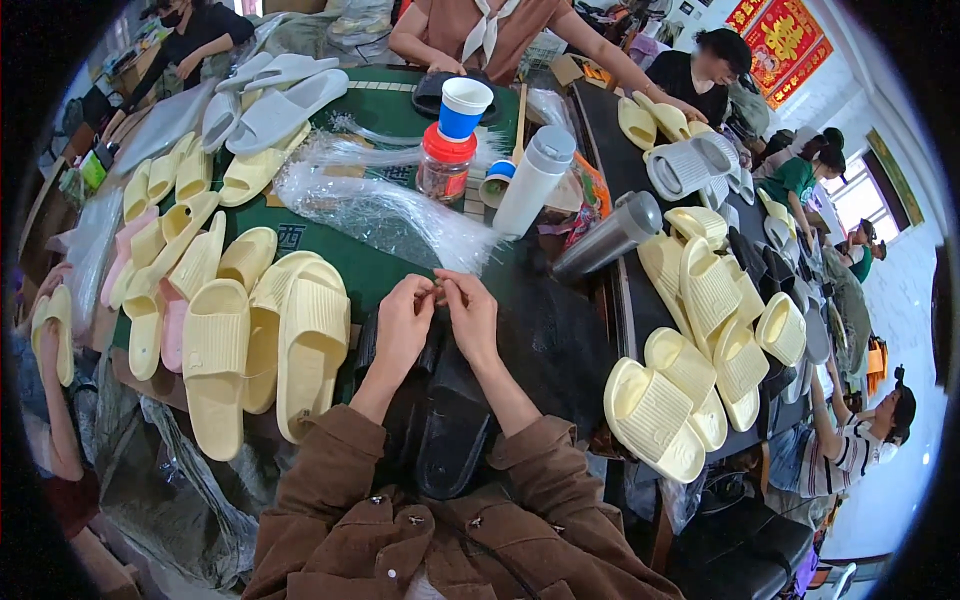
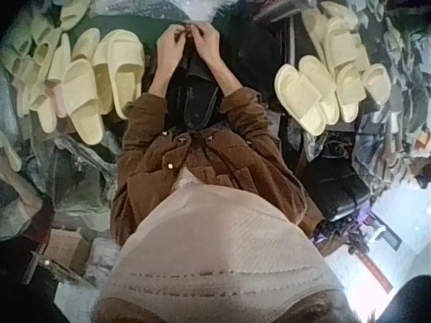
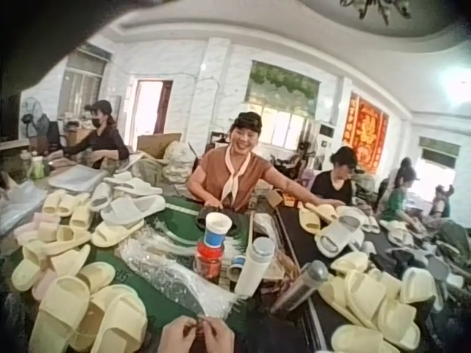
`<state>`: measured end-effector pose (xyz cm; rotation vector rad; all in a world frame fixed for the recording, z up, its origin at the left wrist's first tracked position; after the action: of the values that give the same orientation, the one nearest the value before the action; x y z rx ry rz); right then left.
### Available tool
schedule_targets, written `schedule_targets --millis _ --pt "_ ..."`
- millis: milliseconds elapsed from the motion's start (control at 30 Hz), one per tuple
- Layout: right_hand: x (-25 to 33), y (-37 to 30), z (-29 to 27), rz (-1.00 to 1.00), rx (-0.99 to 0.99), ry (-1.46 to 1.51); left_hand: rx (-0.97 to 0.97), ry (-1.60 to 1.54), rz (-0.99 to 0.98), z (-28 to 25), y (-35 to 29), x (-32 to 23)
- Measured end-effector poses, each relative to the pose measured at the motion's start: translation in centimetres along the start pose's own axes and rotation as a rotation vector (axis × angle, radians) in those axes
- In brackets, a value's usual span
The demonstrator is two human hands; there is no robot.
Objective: Assembling and inspecting yellow and black slippers in a production workshop.
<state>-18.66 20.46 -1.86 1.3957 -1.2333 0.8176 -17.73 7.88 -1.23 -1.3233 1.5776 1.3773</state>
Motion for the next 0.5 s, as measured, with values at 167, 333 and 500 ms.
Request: schedule_targets --millis 167,333,500 --pt "0.00 -0.01 -0.02 -0.027 -0.022 0.064 -0.021 0.031 0.048 -0.02 -0.03 0.04" --pt "0.20 -0.16 -0.10 -0.053 -0.026 0.075 -0.025 0.022 0.009 -0.22 -0.15 0.22" --pt "0.89 -0.41 -0.39 -0.061 -0.028 0.099 -0.010 0.000 -0.003 -0.14 -0.28 0.36"
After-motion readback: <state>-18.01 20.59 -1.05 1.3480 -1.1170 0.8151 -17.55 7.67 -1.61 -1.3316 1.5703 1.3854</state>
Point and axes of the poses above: each hand's wrist, its own y-axis towards the middle knuckle, its own z-axis out of the palm, x = y × z, the point moved 6 cm from there along y, towards the middle knuckle, and after that the axes turned 3 degrees about -y, right-handed, at the moved point
